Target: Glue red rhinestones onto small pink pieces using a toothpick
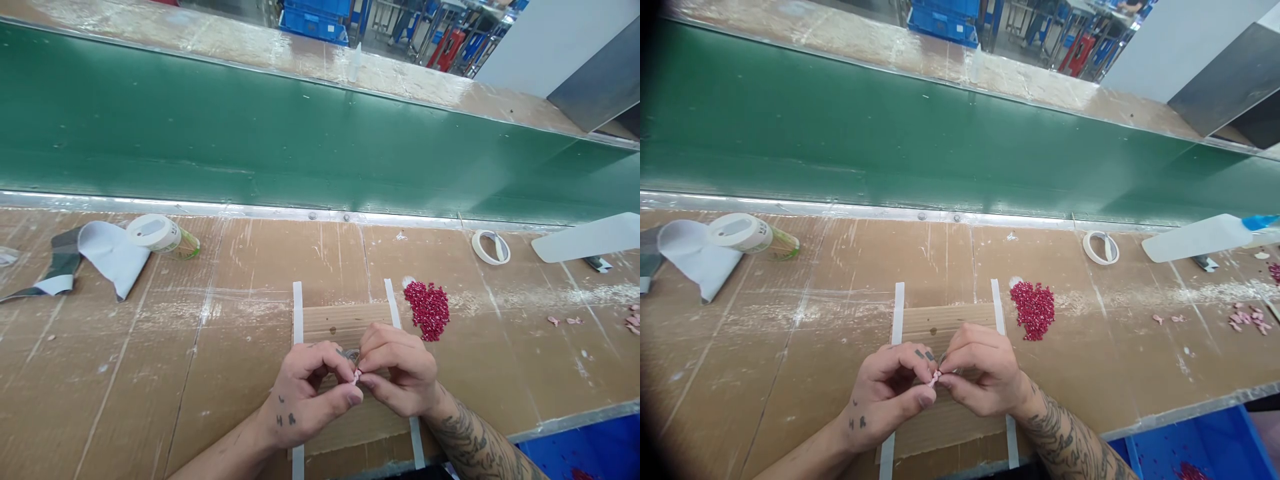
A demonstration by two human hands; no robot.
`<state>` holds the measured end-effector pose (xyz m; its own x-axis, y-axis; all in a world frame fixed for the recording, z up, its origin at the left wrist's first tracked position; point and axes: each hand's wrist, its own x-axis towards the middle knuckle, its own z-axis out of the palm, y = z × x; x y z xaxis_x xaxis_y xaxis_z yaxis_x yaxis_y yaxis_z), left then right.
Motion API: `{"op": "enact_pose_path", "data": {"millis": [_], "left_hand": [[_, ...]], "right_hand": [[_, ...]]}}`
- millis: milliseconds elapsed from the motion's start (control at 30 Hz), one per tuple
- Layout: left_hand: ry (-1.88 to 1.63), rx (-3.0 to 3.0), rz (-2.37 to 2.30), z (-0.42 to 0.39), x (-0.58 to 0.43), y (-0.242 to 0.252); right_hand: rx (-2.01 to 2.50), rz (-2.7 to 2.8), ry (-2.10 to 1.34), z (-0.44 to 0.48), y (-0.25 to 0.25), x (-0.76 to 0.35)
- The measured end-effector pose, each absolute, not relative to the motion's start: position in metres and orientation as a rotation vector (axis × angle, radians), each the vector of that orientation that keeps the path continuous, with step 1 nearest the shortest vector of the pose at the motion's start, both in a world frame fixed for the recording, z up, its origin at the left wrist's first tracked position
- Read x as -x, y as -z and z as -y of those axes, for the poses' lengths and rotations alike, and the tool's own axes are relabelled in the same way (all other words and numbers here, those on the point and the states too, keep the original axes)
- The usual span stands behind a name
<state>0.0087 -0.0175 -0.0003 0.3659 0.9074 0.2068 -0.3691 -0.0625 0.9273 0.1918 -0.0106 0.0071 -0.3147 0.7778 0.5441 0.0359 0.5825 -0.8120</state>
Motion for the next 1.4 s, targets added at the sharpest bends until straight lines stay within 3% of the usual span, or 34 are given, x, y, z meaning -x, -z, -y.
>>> {"op": "enact_pose_path", "data": {"millis": [1400], "left_hand": [[-1.128, -1.164, -0.567, 0.0148, -0.0098, -0.0044]], "right_hand": [[0.632, 1.711, -0.889, 0.0121, -0.0064, -0.1879]]}}
